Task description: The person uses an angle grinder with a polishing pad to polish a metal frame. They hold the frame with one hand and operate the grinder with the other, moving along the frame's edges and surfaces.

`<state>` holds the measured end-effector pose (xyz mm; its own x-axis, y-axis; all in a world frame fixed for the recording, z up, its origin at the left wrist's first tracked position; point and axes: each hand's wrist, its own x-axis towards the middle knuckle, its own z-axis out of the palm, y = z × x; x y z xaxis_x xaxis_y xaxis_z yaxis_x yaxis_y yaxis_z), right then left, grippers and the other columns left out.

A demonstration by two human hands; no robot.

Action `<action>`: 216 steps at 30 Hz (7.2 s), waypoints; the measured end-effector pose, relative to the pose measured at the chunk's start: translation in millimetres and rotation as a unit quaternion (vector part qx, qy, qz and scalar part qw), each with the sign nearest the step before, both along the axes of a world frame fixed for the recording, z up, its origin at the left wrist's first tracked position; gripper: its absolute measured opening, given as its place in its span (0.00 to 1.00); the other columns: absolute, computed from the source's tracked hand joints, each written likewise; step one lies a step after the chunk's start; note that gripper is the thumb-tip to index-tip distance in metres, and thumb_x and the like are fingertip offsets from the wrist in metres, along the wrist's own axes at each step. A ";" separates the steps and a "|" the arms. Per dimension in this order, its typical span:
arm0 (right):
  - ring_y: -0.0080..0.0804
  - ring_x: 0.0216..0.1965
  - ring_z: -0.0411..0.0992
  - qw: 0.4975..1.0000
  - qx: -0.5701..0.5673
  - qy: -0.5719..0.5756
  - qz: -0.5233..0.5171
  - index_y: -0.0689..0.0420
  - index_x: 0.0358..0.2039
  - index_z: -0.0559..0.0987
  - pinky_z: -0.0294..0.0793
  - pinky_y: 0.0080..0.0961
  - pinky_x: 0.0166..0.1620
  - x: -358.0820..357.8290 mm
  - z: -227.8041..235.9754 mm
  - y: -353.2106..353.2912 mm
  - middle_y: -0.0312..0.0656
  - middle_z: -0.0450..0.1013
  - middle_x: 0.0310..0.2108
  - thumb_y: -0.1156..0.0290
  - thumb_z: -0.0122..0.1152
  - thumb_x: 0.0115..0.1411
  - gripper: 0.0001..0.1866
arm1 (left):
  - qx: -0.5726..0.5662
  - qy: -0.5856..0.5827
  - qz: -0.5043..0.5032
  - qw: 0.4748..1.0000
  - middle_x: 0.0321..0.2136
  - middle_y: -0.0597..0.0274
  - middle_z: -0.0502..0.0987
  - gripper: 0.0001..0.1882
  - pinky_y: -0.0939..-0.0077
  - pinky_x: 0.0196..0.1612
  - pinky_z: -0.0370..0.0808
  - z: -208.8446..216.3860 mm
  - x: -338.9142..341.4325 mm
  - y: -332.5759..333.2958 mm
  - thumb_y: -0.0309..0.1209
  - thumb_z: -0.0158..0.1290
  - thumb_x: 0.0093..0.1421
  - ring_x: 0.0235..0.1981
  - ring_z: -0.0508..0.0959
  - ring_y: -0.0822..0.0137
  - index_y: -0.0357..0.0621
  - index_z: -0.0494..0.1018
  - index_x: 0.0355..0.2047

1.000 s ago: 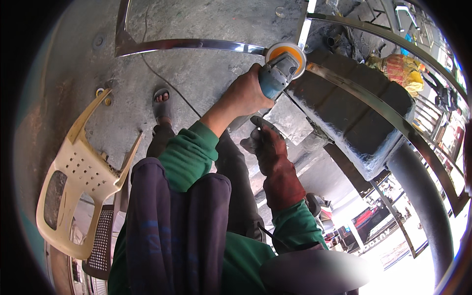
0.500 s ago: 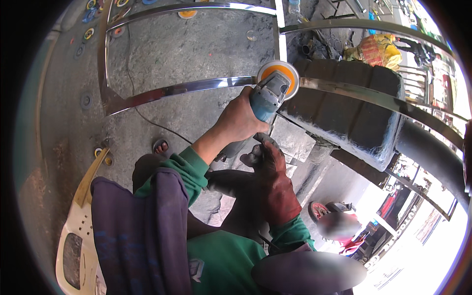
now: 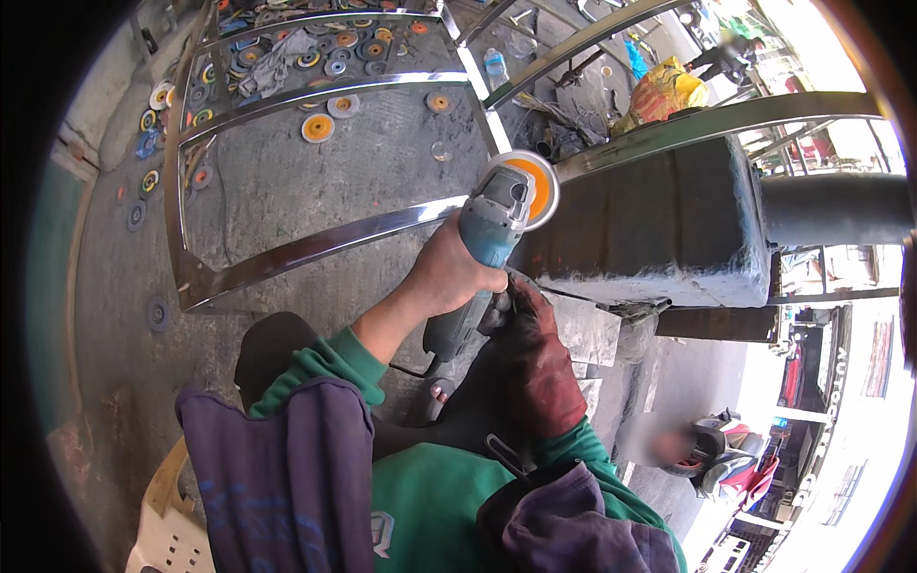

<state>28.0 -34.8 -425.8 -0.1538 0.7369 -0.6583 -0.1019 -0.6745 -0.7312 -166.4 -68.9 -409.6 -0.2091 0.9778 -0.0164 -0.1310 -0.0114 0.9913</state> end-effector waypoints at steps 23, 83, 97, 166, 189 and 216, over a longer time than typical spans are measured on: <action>0.42 0.45 0.80 0.972 -0.009 0.210 -0.108 0.63 0.51 0.80 0.81 0.41 0.51 3.9 -54.6 27.3 0.47 0.80 0.43 0.68 0.53 0.72 0.14 | 0.077 -0.117 -0.039 0.989 0.31 0.66 0.77 0.17 0.69 0.41 0.76 8.1 5.6 12.5 0.24 0.66 0.44 0.34 0.77 0.69 0.40 0.75 0.36; 0.51 0.51 0.80 0.970 0.180 0.156 -0.041 0.61 0.65 0.73 0.81 0.57 0.58 56.9 -12.0 48.5 0.52 0.80 0.50 0.73 0.61 0.68 0.25 | 0.086 -0.047 -0.013 0.995 0.31 0.66 0.78 0.20 0.70 0.42 0.77 48.1 3.4 32.8 0.24 0.66 0.43 0.34 0.79 0.69 0.41 0.76 0.39; 0.60 0.56 0.76 0.936 0.099 0.326 -0.091 0.64 0.63 0.72 0.75 0.66 0.63 80.4 -69.3 71.5 0.60 0.75 0.57 0.72 0.58 0.69 0.23 | 0.119 -0.031 0.013 0.992 0.31 0.67 0.78 0.20 0.71 0.41 0.77 61.9 -4.5 48.6 0.25 0.66 0.43 0.33 0.78 0.70 0.40 0.75 0.39; 0.53 0.34 0.81 0.419 0.639 -0.628 0.151 0.37 0.43 0.90 0.81 0.44 0.38 -64.1 101.6 55.9 0.48 0.81 0.31 0.55 0.60 0.65 0.13 | 0.146 -0.097 0.090 0.980 0.32 0.65 0.79 0.16 0.73 0.41 0.77 34.8 -103.2 -38.4 0.26 0.65 0.50 0.32 0.79 0.72 0.40 0.77 0.40; 0.50 0.44 0.81 0.968 0.162 0.191 -0.005 0.66 0.51 0.79 0.83 0.63 0.50 -31.4 71.7 35.7 0.50 0.80 0.42 0.72 0.66 0.65 0.16 | 0.018 0.266 0.043 0.963 0.42 0.33 0.82 0.38 0.53 0.51 0.81 28.1 -33.3 -27.4 0.32 0.69 0.45 0.46 0.84 0.37 0.31 0.65 0.53; 0.37 0.29 0.81 0.971 0.180 0.156 -0.029 0.64 0.41 0.82 0.88 0.51 0.36 -23.8 73.3 33.3 0.42 0.79 0.30 0.76 0.67 0.62 0.08 | 0.031 0.325 0.041 0.944 0.40 0.35 0.82 0.37 0.51 0.50 0.81 24.6 -19.1 -24.5 0.32 0.70 0.46 0.44 0.84 0.37 0.35 0.64 0.53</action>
